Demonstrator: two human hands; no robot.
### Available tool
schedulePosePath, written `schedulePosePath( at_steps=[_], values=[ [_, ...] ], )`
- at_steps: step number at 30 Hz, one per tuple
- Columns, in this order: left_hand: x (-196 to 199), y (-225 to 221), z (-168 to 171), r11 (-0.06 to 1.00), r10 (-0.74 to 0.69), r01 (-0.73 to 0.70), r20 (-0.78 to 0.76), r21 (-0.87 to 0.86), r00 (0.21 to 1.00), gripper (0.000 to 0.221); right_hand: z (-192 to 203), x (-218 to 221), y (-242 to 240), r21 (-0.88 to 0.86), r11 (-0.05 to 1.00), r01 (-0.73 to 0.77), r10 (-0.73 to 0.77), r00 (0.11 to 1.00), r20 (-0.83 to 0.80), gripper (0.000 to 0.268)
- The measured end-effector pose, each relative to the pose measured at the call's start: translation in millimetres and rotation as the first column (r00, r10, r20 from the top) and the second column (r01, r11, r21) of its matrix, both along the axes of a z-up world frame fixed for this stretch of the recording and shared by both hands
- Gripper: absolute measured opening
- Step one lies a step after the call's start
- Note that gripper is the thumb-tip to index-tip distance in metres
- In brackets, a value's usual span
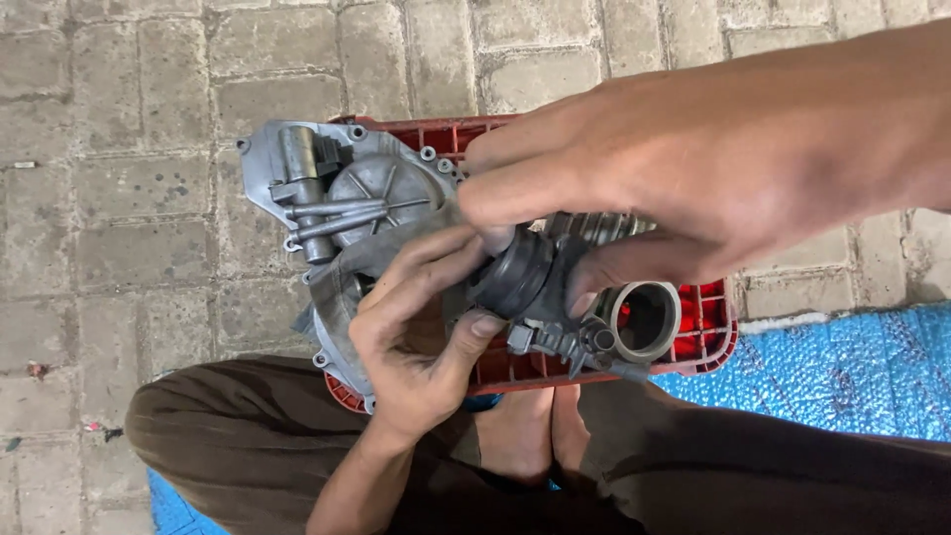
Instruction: Cleaning the cooling fins and surfaces of a motorcycle cylinder head using a small cleaning pad.
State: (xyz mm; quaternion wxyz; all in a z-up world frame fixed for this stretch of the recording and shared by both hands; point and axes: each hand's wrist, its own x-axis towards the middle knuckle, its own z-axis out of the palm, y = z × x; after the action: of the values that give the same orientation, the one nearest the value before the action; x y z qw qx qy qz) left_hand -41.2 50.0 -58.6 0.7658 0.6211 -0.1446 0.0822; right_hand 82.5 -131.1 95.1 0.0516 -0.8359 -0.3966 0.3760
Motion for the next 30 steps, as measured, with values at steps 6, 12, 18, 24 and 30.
schedulePosePath(
  at_steps=[6, 12, 18, 24, 30],
  values=[
    [1.4, -2.4, 0.0, 1.0, -0.002, 0.002, 0.015, -0.008, 1.0, 0.043, -24.5, -0.4, -12.0, 0.508, 0.854, -0.116, 0.1, 0.993, 0.059, 0.052],
    [-0.2, -1.2, 2.9, 1.0, -0.029, 0.029, 0.006, 0.007, 1.0, 0.042, -5.2, -2.9, -18.9, 0.316, 0.948, 0.019, -0.008, 0.999, -0.035, 0.052],
    [-2.1, -6.4, -2.1, 1.0, -0.001, 0.001, 0.013, -0.021, 1.0, 0.044, -29.8, -9.8, -18.9, 0.575, 0.812, -0.098, 0.059, 0.995, 0.086, 0.06],
    [0.7, -3.7, -4.9, 0.999, -0.001, 0.001, 0.002, -0.033, 1.0, 0.045, -36.6, -3.1, -17.4, 0.637, 0.689, -0.345, 0.111, 0.92, 0.377, 0.048],
    [0.0, -7.1, -3.2, 0.996, -0.017, 0.018, 0.006, -0.091, 1.0, 0.048, -28.4, -3.0, -22.8, 0.577, 0.639, -0.509, 0.152, 0.818, 0.554, 0.019]
  ],
)
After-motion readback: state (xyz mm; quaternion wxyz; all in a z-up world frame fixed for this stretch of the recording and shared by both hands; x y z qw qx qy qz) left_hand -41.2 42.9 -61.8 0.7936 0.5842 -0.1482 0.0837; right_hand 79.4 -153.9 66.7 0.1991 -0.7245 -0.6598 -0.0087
